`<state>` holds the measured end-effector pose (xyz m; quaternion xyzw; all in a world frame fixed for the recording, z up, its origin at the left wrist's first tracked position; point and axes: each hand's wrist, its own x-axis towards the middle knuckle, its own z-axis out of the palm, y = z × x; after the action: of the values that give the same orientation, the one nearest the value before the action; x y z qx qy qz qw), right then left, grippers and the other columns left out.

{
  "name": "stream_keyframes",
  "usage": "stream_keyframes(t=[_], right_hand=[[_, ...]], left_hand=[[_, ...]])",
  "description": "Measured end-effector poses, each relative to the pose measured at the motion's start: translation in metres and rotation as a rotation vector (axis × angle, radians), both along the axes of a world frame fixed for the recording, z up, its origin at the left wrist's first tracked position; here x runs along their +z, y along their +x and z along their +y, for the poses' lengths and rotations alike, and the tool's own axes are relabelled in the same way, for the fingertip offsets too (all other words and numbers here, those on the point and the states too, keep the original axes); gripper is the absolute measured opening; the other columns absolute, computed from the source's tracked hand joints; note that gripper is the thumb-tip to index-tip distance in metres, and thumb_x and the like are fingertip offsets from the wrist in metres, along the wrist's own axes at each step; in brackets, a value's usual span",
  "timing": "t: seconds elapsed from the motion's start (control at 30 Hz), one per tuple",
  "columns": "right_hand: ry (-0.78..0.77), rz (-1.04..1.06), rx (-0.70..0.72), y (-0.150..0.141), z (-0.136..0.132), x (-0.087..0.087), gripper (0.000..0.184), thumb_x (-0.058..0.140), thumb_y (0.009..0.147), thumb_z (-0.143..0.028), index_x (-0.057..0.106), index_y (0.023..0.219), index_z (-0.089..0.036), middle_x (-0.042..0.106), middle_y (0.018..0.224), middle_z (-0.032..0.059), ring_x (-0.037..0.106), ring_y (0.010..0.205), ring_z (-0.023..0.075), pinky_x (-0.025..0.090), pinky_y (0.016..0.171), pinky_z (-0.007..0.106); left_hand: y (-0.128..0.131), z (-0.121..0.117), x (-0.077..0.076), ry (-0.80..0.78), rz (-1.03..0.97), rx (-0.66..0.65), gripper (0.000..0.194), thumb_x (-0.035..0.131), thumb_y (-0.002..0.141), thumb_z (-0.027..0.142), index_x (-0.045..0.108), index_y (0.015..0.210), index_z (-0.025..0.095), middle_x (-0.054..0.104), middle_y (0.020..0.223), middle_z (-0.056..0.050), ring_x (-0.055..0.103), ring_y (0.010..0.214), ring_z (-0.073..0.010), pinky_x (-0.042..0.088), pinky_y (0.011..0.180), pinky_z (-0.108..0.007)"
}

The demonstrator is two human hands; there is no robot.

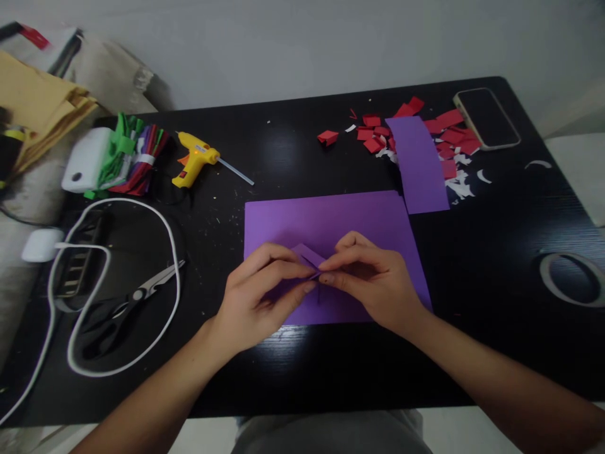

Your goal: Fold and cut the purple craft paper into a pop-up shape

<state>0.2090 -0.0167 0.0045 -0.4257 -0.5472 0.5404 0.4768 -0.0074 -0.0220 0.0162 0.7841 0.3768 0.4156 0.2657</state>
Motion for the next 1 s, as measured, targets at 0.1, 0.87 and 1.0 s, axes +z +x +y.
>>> stream_keyframes(t=[0.1, 0.87, 1.0], right_hand=[[-0.084, 0.074, 0.097, 0.001, -0.002, 0.005, 0.016, 0.081, 0.089, -0.019, 0.086, 0.101, -0.030, 0.068, 0.078, -0.0020, 0.060, 0.066, 0.0100, 0.051, 0.062, 0.024], [-0.149, 0.087, 0.047, -0.003, 0.000, -0.004, 0.023, 0.083, 0.083, -0.013, 0.080, 0.101, -0.027, 0.079, 0.101, 0.0013, 0.076, 0.094, 0.0154, 0.065, 0.087, 0.028], [-0.126, 0.059, 0.045, -0.004, 0.000, -0.004, 0.020, 0.082, 0.083, -0.014, 0.081, 0.099, -0.026, 0.077, 0.103, 0.0027, 0.076, 0.095, 0.0165, 0.066, 0.089, 0.030]], left_hand=[[0.000, -0.001, 0.001, 0.092, -0.017, 0.058, 0.024, 0.079, 0.088, 0.008, 0.074, 0.108, 0.022, 0.070, 0.097, -0.004, 0.070, 0.084, -0.0163, 0.060, 0.073, -0.031], [-0.006, 0.005, -0.002, -0.092, 0.217, 0.233, 0.044, 0.076, 0.091, 0.028, 0.064, 0.132, 0.022, 0.050, 0.151, -0.015, 0.049, 0.145, -0.0334, 0.047, 0.117, -0.054], [-0.007, 0.007, -0.005, -0.335, -0.105, 0.251, 0.033, 0.073, 0.094, 0.025, 0.066, 0.126, 0.024, 0.064, 0.130, -0.010, 0.068, 0.109, -0.0208, 0.061, 0.090, -0.035]])
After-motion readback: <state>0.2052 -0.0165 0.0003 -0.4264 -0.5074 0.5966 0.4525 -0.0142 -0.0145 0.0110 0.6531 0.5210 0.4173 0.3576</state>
